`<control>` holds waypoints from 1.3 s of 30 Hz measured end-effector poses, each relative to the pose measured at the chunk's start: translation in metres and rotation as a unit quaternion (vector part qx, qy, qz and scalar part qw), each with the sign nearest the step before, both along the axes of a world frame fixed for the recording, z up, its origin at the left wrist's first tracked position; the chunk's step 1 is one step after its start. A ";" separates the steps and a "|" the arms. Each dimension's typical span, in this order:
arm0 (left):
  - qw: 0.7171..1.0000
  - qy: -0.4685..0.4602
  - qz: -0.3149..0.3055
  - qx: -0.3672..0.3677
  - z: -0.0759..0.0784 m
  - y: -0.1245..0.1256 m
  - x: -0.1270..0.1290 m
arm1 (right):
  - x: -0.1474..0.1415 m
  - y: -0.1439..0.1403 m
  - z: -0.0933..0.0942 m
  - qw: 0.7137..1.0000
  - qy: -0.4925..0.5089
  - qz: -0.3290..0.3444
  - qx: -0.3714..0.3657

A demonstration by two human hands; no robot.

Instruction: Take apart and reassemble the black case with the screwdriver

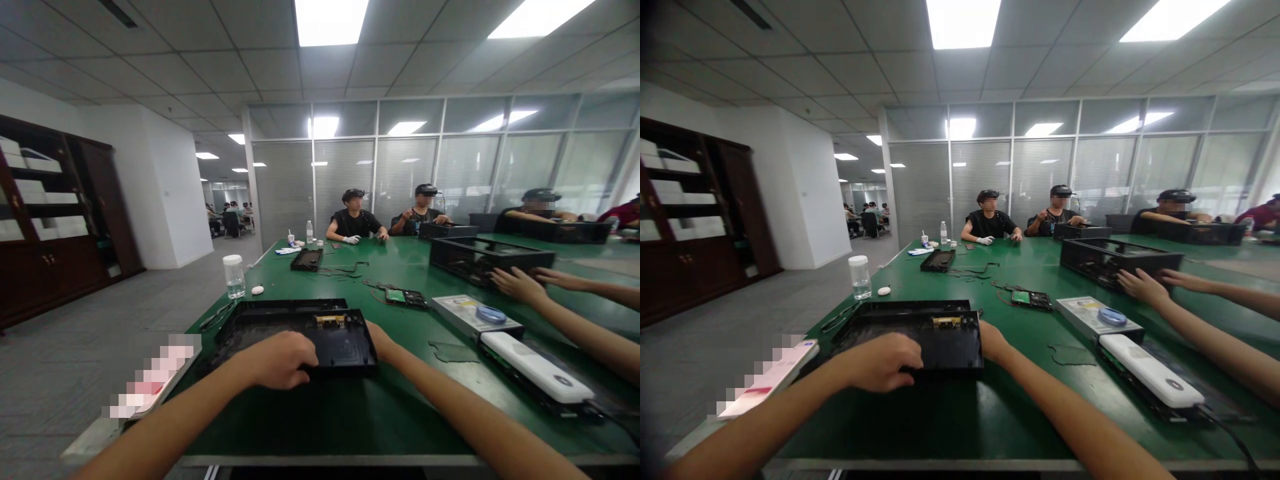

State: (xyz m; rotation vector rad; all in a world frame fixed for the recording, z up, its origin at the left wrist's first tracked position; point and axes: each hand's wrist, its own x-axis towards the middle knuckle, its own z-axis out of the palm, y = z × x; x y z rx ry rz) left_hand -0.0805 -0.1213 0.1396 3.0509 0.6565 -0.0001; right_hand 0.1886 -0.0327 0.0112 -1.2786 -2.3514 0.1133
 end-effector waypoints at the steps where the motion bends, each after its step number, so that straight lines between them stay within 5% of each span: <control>1: 1.000 0.005 -0.004 -0.010 -0.005 -0.009 -0.001 | 0.001 0.005 -0.002 1.000 -0.018 0.009 0.011; 8: 0.999 0.032 -0.016 -0.010 -0.056 -0.014 0.000 | 0.066 0.016 -0.026 0.993 -0.069 -0.057 0.078; 11: 0.994 0.078 0.042 -0.060 -0.072 0.008 0.005 | 0.106 0.025 -0.033 0.993 0.021 -0.112 0.029; 14: 0.972 0.126 0.096 -0.171 -0.072 0.039 0.010 | 0.125 0.032 -0.034 0.978 0.138 -0.156 -0.004; 16: 0.976 0.088 0.114 -0.163 -0.067 0.062 0.013 | 0.121 0.031 -0.033 0.969 0.182 -0.169 -0.019; 21: 0.985 -0.051 0.160 0.030 -0.078 0.116 0.017 | 0.069 0.017 -0.025 0.976 0.183 -0.084 -0.088; 25: 0.991 -0.023 0.132 0.019 -0.099 0.137 0.012 | 0.036 0.008 -0.022 0.982 0.144 -0.040 -0.115; 31: 0.995 -0.007 0.104 0.004 -0.098 0.128 0.014 | 0.037 0.005 -0.019 0.981 0.135 -0.031 -0.133; 35: 0.990 -0.040 0.107 0.084 -0.091 0.106 0.027 | 0.039 0.006 -0.020 0.979 0.145 -0.044 -0.135; 39: 0.989 -0.029 -0.007 0.147 -0.097 0.095 0.041 | 0.038 0.007 -0.020 0.977 0.153 -0.050 -0.140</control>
